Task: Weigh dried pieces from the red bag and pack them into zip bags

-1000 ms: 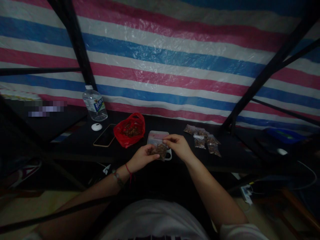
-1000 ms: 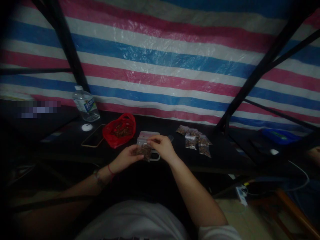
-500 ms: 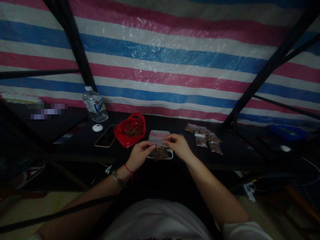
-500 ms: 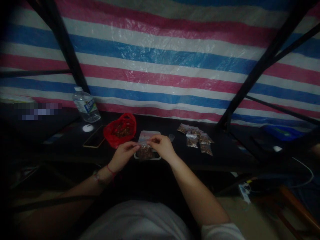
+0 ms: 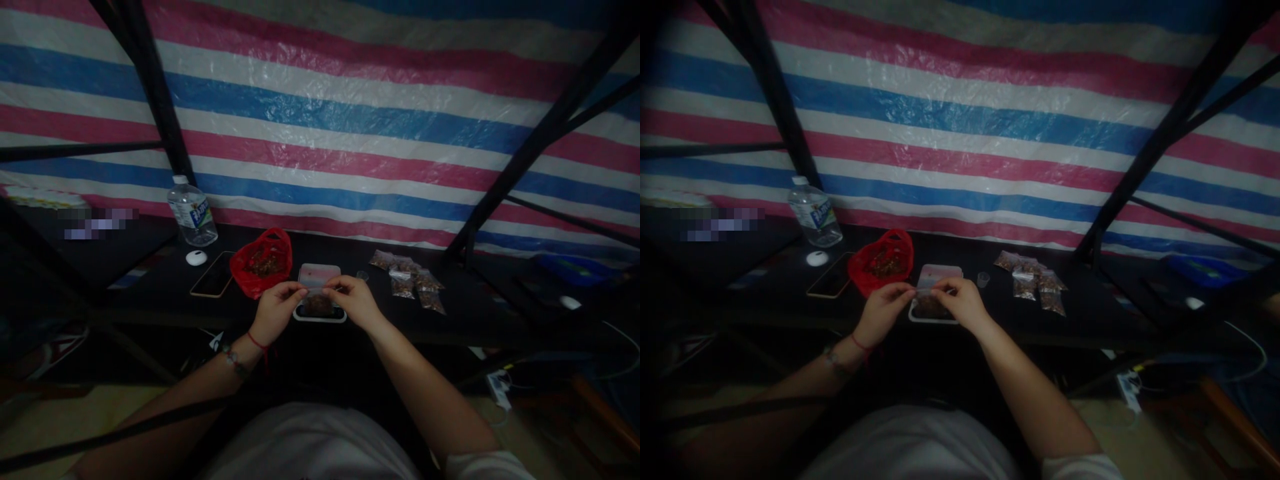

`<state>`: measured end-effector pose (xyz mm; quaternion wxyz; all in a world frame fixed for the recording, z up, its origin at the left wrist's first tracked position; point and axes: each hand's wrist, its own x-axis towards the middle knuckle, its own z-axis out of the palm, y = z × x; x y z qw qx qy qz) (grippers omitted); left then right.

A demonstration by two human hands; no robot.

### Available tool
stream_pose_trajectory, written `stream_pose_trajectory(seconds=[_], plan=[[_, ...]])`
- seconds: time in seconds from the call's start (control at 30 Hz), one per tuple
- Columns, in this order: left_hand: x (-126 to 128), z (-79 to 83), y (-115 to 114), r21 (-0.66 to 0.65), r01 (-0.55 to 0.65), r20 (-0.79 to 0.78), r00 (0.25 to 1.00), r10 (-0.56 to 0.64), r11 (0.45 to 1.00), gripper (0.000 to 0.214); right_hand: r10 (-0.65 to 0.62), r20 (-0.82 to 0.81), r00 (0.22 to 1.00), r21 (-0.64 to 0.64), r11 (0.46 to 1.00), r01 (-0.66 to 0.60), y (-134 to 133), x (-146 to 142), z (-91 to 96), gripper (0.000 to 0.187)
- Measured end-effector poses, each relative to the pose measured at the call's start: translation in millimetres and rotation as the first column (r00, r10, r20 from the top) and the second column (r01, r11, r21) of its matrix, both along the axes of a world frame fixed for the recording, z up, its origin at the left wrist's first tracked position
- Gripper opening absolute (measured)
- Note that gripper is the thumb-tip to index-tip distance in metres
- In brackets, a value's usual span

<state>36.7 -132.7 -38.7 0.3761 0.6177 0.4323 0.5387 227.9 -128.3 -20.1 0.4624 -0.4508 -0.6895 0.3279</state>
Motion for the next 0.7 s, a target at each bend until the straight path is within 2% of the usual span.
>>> stream_pose_trajectory(seconds=[0.33,0.53,0.7], plan=[[4.8,0.6,0.8,-0.099,0.025,0.047,0.999,-0.021,0.995,0.025,-0.079,0.045,0.996,-0.003,0.997,0.079,0.9,-1.9,-4.3,0.014],[7.4,-1.6,2.2,-0.078,0.063,0.018,0.998,-0.062,0.995,0.023,-0.052,0.073,0.996,0.022,0.998,0.05,-0.7,-4.6,-2.1,0.011],[7.1,-1.4,-1.4,-0.04,0.096,-0.068,0.993,-0.099,0.995,0.022,-0.023,0.083,0.996,0.042,0.999,0.019,-4.7,-7.8,2.1,0.009]])
